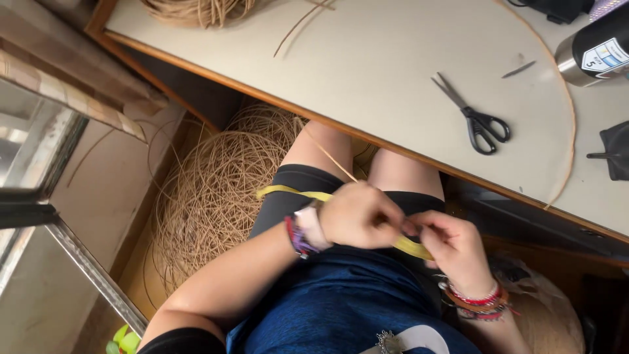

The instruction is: Measuring and cutting natural wicker fibers to specific lengths using a tape measure and scissors.

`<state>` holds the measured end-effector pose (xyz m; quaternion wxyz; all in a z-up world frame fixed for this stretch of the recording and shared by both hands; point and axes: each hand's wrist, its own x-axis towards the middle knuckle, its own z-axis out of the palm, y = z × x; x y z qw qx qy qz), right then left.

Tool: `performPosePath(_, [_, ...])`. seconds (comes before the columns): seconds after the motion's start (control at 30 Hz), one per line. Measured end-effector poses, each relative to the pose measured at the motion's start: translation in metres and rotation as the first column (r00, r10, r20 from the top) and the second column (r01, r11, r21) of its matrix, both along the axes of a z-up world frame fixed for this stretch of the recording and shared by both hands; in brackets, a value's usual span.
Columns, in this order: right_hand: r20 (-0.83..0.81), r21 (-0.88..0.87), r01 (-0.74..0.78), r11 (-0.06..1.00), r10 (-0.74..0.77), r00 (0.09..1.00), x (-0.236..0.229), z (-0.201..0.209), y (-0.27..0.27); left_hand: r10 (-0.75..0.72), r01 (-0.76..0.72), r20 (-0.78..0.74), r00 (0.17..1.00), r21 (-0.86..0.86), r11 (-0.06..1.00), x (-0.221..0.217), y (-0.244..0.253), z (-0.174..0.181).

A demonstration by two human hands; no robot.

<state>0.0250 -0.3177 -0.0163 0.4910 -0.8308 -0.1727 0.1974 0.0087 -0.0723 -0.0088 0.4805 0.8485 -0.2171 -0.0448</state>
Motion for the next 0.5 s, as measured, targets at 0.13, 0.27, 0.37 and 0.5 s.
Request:
performPosePath(0.13, [-0.194, -0.113, 0.215, 0.970, -0.234, 0.953, 0.006, 0.005, -0.017, -0.047, 0.047, 0.006, 0.999, -0.198, 0.979, 0.007, 0.045, 0.007])
performPosePath(0.27, [-0.113, -0.031, 0.117, 0.993, -0.120, 0.986, 0.006, 0.004, -0.002, -0.106, 0.106, 0.007, 0.994, -0.102, 0.989, 0.003, 0.020, -0.001])
performPosePath(0.37, [-0.071, 0.096, 0.150, 0.984, -0.143, 0.987, 0.005, -0.006, 0.024, -0.053, 0.034, -0.124, 0.991, -0.146, 0.989, -0.005, -0.004, 0.008])
performPosePath(0.5, [-0.110, 0.067, 0.220, 0.973, -0.212, 0.971, 0.007, 0.010, 0.017, 0.050, -0.086, -0.228, 0.972, -0.150, 0.985, 0.003, 0.035, -0.018])
